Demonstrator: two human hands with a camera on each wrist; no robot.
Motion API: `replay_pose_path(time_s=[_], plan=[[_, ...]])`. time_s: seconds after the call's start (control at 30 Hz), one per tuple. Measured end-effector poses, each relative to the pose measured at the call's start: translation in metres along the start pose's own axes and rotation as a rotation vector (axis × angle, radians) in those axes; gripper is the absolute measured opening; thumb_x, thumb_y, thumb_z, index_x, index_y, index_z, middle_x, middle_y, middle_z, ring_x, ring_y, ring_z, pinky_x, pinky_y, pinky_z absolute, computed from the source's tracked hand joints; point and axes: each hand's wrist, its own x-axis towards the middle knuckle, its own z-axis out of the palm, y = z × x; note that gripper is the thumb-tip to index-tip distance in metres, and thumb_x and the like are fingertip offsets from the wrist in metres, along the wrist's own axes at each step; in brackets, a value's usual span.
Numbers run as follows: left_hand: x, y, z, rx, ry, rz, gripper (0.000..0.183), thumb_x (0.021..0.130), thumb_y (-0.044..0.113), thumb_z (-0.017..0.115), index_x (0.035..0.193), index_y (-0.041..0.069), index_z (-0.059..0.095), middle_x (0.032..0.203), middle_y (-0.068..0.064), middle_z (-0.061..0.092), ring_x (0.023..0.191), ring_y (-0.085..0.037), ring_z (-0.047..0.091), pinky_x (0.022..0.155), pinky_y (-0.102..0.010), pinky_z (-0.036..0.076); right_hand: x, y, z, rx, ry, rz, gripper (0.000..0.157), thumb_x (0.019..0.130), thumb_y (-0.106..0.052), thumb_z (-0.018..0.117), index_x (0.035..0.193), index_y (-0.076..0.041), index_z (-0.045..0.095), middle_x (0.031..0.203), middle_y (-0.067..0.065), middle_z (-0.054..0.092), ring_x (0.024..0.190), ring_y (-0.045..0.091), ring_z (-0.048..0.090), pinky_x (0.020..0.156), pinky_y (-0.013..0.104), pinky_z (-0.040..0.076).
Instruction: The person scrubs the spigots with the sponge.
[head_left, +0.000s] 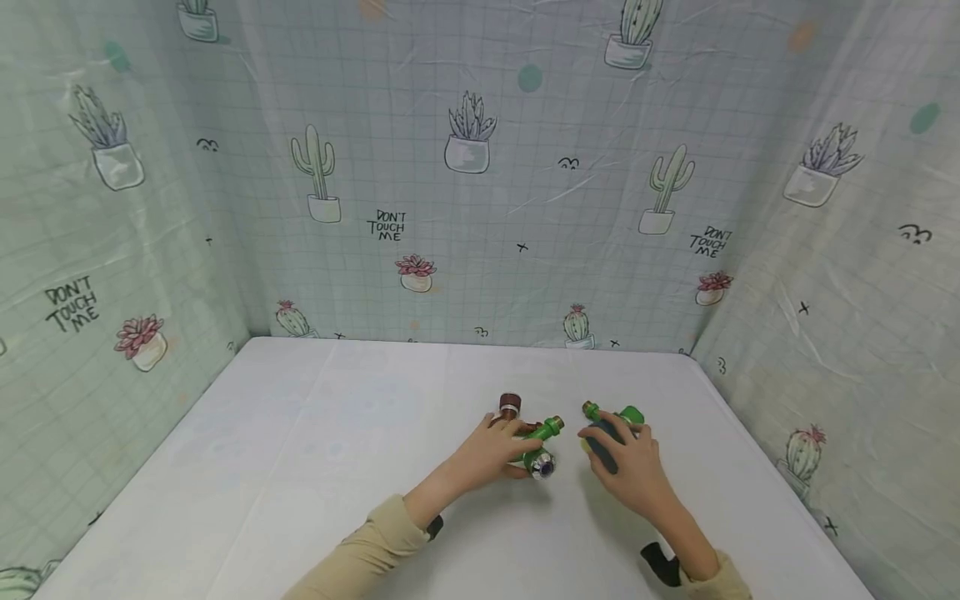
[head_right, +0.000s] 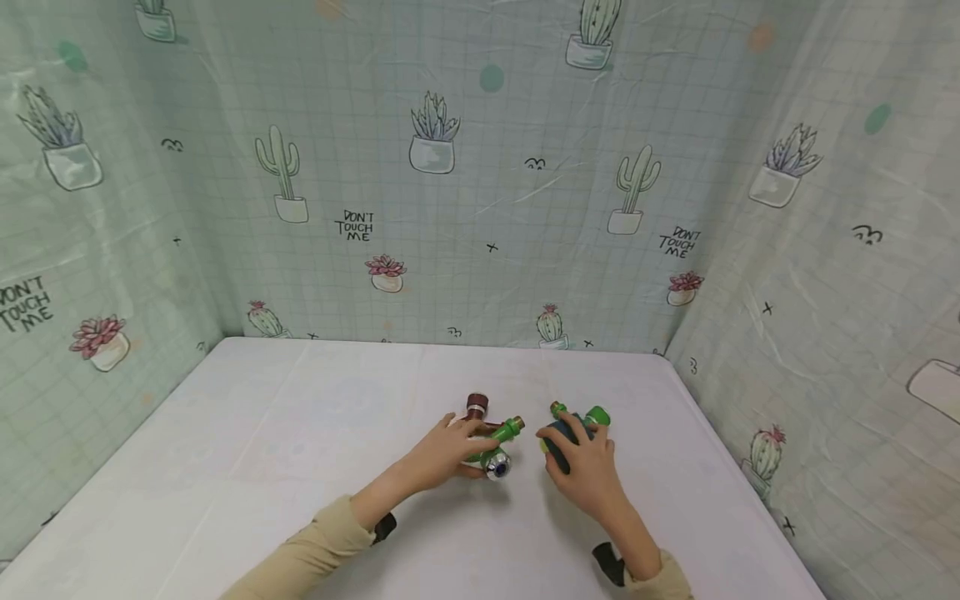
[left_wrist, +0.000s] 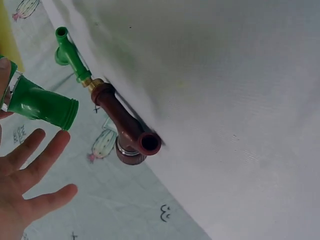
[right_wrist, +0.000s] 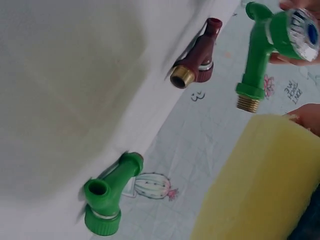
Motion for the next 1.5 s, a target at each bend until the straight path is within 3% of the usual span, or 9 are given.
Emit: replay_pose_path(time_s=[0.17,0.3,0.47,0.57,0.7,0.83,1.07,1.3,1.5], plan=[[-0.018,-0.006,-0.014,-0.502,0.038,-0.173,0.048,0.08,0.034,0.063,0.122,0.016,0.052,0.11,-0.003,0.052,0.088,-0.012,0.058,0.074,-0.025,0.051,0.003,-0.013,0.003,0.161,0.015,-0.065,0.047,0.075,-0.018,0.07,0.117,-0.028,0.054,0.134,0.016,0.039,0.11,0.043,0.041,0.078,0.057,0.044],[-0.028,-0.012,-0.021,-0.9,0.053,-0.314,0.044,0.085,0.027,0.059,0.124,0.01,0.048,0.109,-0.007,0.054,0.089,-0.017,0.058,0.073,-0.023,0.052,0.008,-0.026,0.004,0.293,0.035,-0.102,0.064,0.071,-0.014,0.073,0.127,-0.024,0.045,0.139,0.018,0.029,0.12,0.038,0.037,0.081,0.055,0.047],[-0.033,-0.019,-0.031,-1.291,0.02,-0.488,0.045,0.09,0.031,0.052,0.128,0.01,0.042,0.115,-0.017,0.053,0.097,-0.025,0.061,0.072,-0.027,0.055,0.017,-0.044,0.006,0.357,0.041,-0.132,0.067,0.07,-0.017,0.074,0.128,-0.021,0.042,0.138,0.014,0.029,0.119,0.034,0.039,0.076,0.048,0.051],[-0.034,-0.021,-0.037,-1.451,-0.002,-0.542,0.047,0.091,0.035,0.048,0.13,0.009,0.039,0.116,-0.021,0.053,0.096,-0.024,0.062,0.074,-0.032,0.055,0.022,-0.053,0.007,0.36,0.05,-0.169,0.067,0.07,-0.019,0.075,0.128,-0.02,0.042,0.137,0.014,0.031,0.12,0.033,0.038,0.078,0.047,0.051],[-0.036,-0.022,-0.046,-1.535,-0.012,-0.58,0.048,0.091,0.036,0.048,0.13,0.01,0.037,0.111,-0.023,0.058,0.089,-0.025,0.064,0.075,-0.036,0.055,0.027,-0.062,0.007,0.366,0.084,-0.224,0.066,0.067,-0.016,0.077,0.125,-0.018,0.047,0.137,0.014,0.035,0.117,0.029,0.039,0.075,0.044,0.052],[-0.036,-0.018,-0.054,-1.547,0.008,-0.672,0.047,0.09,0.038,0.05,0.125,0.008,0.04,0.107,-0.023,0.061,0.086,-0.031,0.065,0.07,-0.038,0.056,0.03,-0.069,0.006,0.358,0.085,-0.251,0.064,0.066,-0.017,0.078,0.123,-0.019,0.05,0.137,0.012,0.037,0.114,0.024,0.038,0.073,0.041,0.053],[-0.033,-0.01,-0.064,-1.526,0.105,-0.817,0.046,0.089,0.04,0.05,0.115,0.003,0.041,0.104,-0.024,0.061,0.078,-0.032,0.067,0.063,-0.039,0.056,0.032,-0.076,0.007,0.333,0.081,-0.238,0.057,0.071,-0.024,0.074,0.124,-0.022,0.051,0.139,0.009,0.037,0.109,0.019,0.038,0.075,0.04,0.051],[-0.031,-0.008,-0.063,-1.563,0.159,-0.89,0.048,0.09,0.041,0.048,0.115,0.001,0.04,0.107,-0.027,0.058,0.082,-0.033,0.066,0.064,-0.039,0.056,0.03,-0.083,0.01,0.386,0.051,-0.272,0.057,0.074,-0.026,0.072,0.126,-0.023,0.048,0.138,0.009,0.037,0.108,0.017,0.036,0.073,0.038,0.052],[-0.032,-0.01,-0.06,-1.58,0.183,-0.903,0.053,0.088,0.043,0.049,0.121,0.003,0.041,0.108,-0.027,0.056,0.082,-0.03,0.066,0.066,-0.038,0.056,0.031,-0.087,0.012,0.381,0.057,-0.313,0.056,0.076,-0.034,0.07,0.126,-0.024,0.048,0.138,0.01,0.036,0.107,0.018,0.036,0.072,0.039,0.053]])
